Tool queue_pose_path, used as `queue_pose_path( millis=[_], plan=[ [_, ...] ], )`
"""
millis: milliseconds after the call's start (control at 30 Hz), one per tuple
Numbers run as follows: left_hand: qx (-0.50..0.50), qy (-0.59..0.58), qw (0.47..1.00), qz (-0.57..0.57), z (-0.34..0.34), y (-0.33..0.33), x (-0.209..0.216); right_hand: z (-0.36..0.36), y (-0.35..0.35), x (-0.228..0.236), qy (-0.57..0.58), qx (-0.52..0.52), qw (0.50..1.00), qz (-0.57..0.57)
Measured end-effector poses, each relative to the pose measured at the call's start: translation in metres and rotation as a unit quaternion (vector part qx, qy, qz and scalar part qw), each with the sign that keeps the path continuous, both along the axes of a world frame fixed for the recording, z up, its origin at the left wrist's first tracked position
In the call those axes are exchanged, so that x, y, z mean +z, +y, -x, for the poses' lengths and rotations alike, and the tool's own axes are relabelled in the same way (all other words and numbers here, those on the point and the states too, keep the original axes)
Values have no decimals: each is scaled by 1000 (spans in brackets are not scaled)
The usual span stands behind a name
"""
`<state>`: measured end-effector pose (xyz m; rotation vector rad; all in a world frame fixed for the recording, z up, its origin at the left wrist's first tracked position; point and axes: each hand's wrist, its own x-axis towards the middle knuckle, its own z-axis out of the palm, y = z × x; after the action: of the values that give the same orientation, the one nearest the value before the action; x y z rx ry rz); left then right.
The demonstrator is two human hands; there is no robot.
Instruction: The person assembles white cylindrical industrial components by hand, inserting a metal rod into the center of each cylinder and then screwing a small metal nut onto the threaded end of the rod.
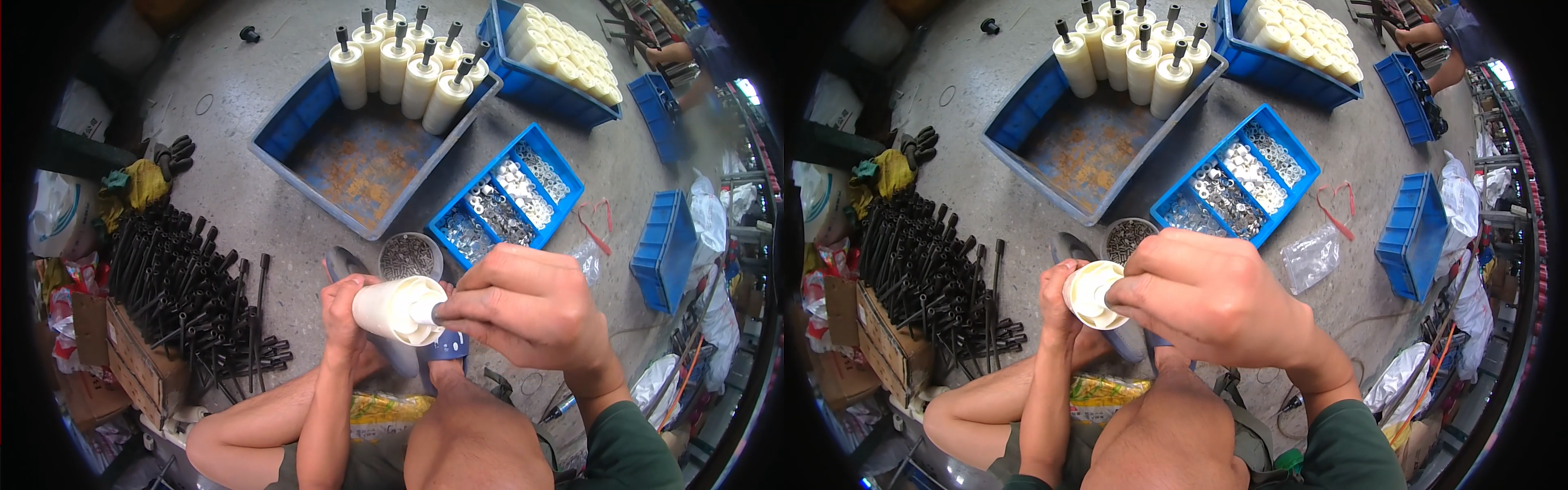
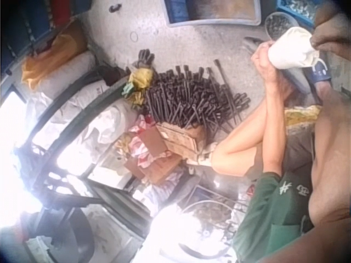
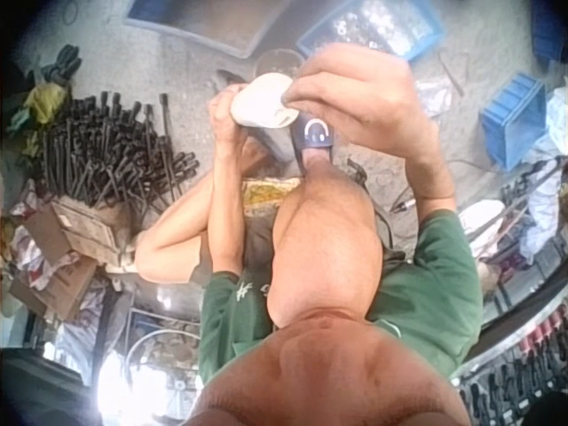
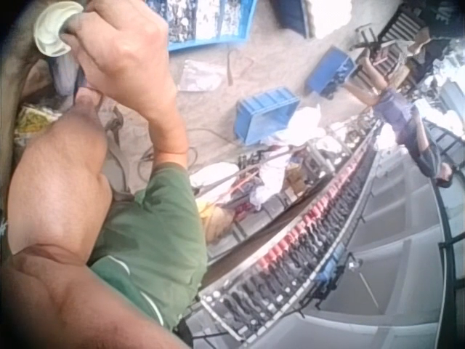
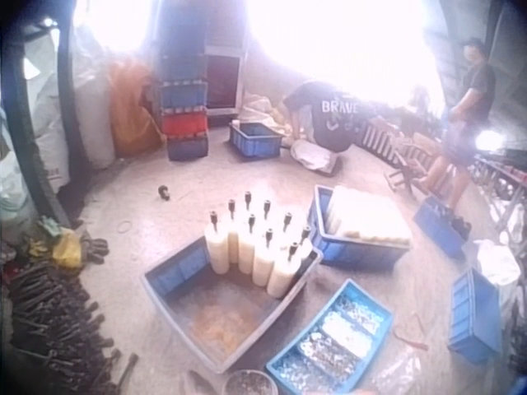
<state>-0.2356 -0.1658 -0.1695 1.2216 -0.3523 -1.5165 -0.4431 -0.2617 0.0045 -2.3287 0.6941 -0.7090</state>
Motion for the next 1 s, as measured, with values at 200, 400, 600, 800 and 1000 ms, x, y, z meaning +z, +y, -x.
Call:
queue_pose_path(
  millis=[200, 400, 600, 800, 1000],
  plan=[
    [-7, -27, 1000, -4, -12, 0, 6, 5, -1, -8, -14, -13, 999, 34],
    [10, -73, 997, -19, -21, 0, 9, 6, -2, -17, -35, -38, 996, 72],
    [18, -92, 995, -19, -23, 0, 20, 8, 0, -19, -10, -52, 997, 64],
    [24, -112, 993, -28, -23, 1, 20, 8, -2, -19, 24, -52, 995, 80],
    [43, -134, 990, -31, -25, 5, 10, 8, -7, -35, 8, -66, 996, 54]
  ],
)
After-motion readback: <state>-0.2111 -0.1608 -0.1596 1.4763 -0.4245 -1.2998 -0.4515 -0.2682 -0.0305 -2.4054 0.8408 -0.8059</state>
